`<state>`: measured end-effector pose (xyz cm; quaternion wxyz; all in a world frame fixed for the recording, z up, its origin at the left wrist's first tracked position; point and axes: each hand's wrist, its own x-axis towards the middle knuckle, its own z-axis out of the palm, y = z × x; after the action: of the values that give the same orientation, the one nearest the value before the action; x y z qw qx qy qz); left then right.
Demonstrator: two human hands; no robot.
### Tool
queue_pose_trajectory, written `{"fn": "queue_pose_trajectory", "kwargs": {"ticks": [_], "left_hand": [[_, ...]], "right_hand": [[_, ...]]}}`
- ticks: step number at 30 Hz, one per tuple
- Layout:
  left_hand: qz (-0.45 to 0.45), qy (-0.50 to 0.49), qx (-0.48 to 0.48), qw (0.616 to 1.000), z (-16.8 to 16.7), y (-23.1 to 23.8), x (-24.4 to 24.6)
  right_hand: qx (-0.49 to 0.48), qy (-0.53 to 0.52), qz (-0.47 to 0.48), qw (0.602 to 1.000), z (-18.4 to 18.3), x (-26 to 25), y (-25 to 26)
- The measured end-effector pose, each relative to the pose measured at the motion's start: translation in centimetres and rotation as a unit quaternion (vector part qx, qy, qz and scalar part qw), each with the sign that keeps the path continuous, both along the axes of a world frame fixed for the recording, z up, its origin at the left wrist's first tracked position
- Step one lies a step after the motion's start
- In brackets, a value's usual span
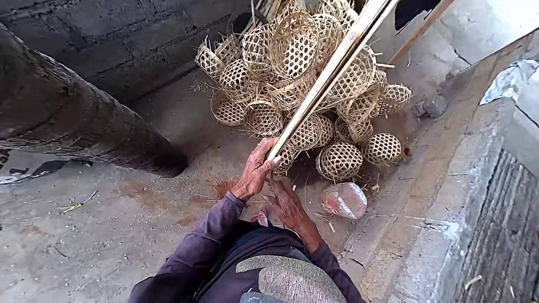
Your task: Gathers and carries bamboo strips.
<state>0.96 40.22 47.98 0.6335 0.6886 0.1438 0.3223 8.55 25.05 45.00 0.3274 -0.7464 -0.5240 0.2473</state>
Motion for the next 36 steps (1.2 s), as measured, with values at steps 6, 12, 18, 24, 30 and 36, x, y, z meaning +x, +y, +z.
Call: {"fn": "queue_pose_trajectory", "kwargs": {"ticks": [6,12,18,24,30,36], "left_hand": [[0.062,-0.073,-0.076,0.992,2.2,-4.0,4.1],[0.029,-0.034,-0.024,0.999,3.9,-1.5,4.1],[0.088,0.004,-0.09,0.992,2.3,7.7,1.0],[-0.01,0.059,0.0,0.998,-0.3,14.0,0.6],[-0.13,0.079,-0.035,0.988,-1.0,21.8,1.5],[-0.015,-0.034,-0.194,0.98,-2.2,23.1,3.2]], "right_hand": [[0.111,-0.061,-0.043,0.991,-0.1,2.5,-0.7],[0.156,0.055,-0.128,0.978,1.2,4.4,2.5],[0.128,0.172,-0.087,0.973,3.6,9.4,5.2],[0.157,0.246,-0.076,0.953,2.6,7.8,14.9],[0.117,0.275,0.007,0.954,1.4,4.6,22.5],[0.013,0.087,0.0,0.996,1.4,7.0,23.4]]}}
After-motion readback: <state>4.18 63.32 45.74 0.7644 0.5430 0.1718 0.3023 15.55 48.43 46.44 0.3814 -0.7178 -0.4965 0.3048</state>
